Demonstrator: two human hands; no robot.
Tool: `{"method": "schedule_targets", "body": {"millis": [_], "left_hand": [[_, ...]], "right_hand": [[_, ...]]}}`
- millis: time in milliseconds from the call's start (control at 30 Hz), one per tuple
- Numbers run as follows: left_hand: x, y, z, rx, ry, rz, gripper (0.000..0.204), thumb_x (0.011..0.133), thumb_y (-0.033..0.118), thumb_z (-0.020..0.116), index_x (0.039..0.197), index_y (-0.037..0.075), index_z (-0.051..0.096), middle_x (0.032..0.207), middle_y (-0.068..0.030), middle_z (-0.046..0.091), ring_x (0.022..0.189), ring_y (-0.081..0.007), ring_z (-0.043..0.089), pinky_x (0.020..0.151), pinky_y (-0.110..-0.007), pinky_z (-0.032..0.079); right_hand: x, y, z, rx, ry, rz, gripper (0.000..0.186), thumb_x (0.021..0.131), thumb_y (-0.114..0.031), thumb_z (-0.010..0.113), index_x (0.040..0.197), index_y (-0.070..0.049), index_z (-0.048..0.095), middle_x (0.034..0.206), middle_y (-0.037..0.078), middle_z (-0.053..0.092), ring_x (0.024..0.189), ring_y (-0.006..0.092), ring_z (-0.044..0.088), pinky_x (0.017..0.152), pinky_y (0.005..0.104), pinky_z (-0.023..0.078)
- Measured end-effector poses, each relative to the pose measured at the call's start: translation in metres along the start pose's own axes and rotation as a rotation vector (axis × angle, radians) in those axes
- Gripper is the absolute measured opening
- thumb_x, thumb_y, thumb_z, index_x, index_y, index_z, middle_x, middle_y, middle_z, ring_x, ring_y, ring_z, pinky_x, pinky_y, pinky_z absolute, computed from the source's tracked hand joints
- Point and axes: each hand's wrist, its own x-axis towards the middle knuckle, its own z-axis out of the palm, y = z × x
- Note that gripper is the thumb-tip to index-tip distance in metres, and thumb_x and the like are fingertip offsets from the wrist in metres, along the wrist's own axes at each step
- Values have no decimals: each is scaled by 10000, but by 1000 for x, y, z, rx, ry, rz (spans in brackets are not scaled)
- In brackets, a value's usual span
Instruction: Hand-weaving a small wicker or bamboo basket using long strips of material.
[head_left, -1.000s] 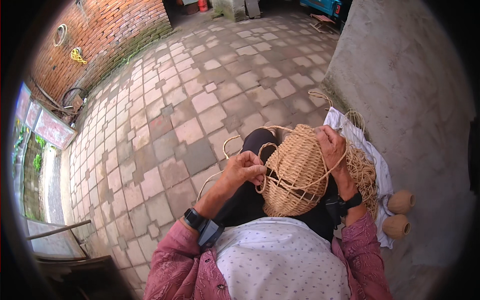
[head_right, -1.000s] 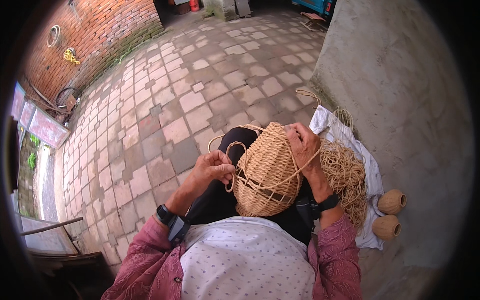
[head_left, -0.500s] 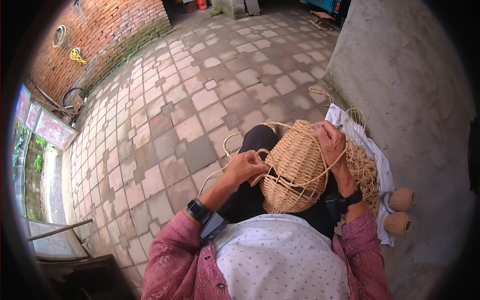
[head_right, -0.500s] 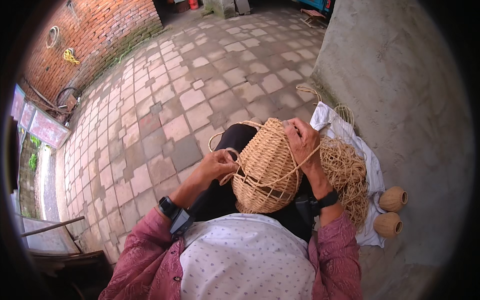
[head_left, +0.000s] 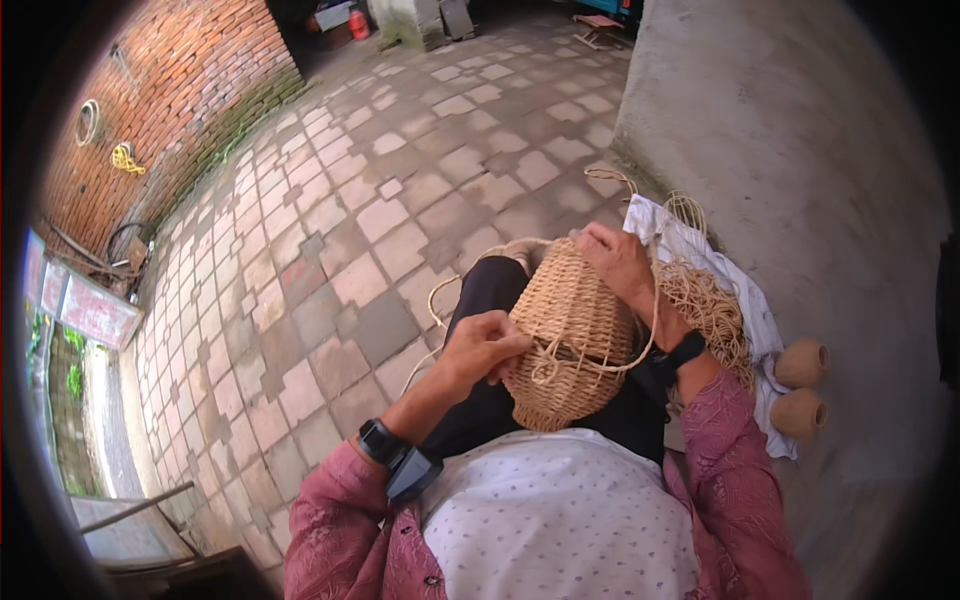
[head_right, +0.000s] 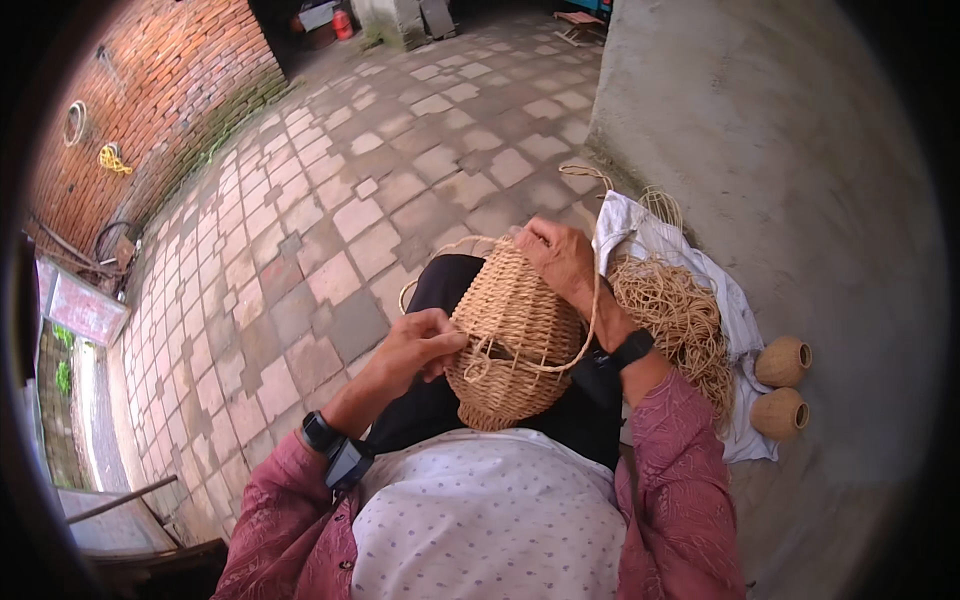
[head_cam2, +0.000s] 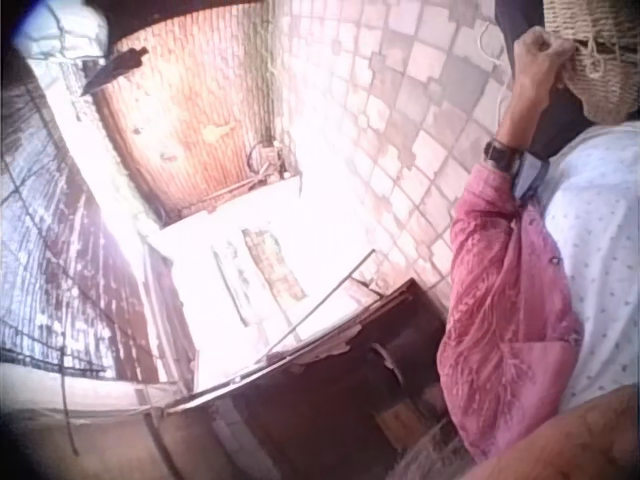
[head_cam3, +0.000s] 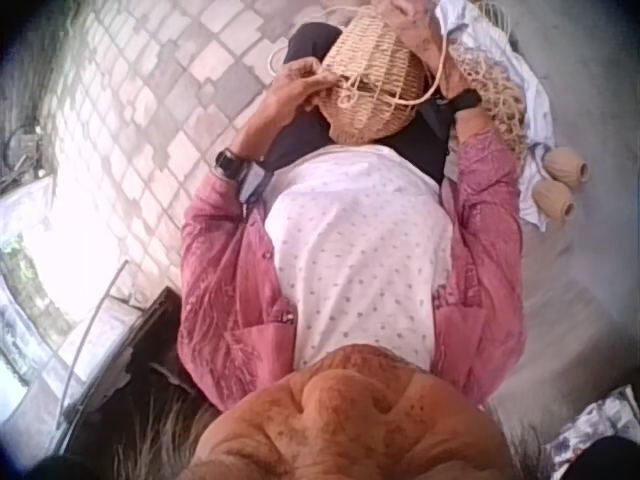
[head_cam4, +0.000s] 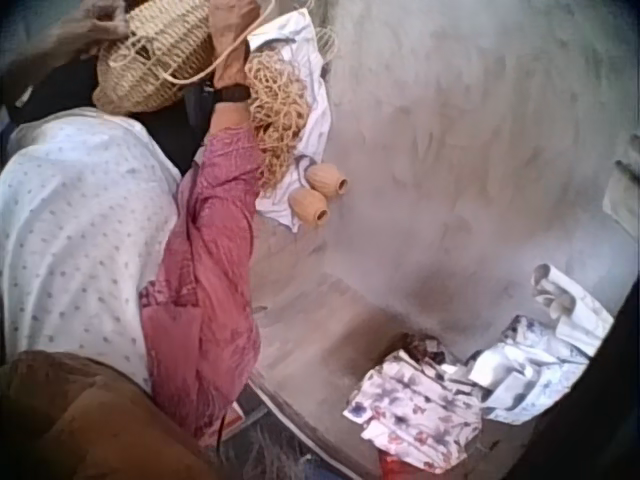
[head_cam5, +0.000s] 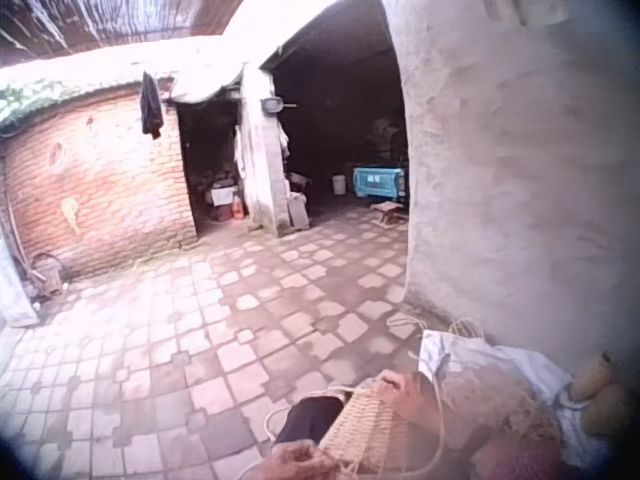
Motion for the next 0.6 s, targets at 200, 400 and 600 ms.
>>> {"method": "schedule_targets", "body": {"millis": [200,400,600], "left_hand": [[13,-69,-70,923,696,320,200,849,224,592,855,25,609,667,-205,637,633,-385,643,606,-473,509],[14,-190,-184,165,639,-125,319,918,357,562,1030,70,644,696,-154,674,492,-207,560,460,-359,424],[-54,-212,-262,332,623,-417,768,829,700,587,1022,-40,658,656,-78,621,440,-111,464,402,-255,352]], "right_hand": [[-4,4,-2,-51,24,6,346,918,-364,614,845,-27,644,700,164,618,641,332,606,609,393,463],[-4,7,3,-25,33,28,315,915,-331,613,864,-22,652,719,167,638,671,326,639,622,392,474],[-5,16,0,10,36,2,312,921,-326,618,882,-19,656,690,144,620,630,246,607,615,354,468]]}}
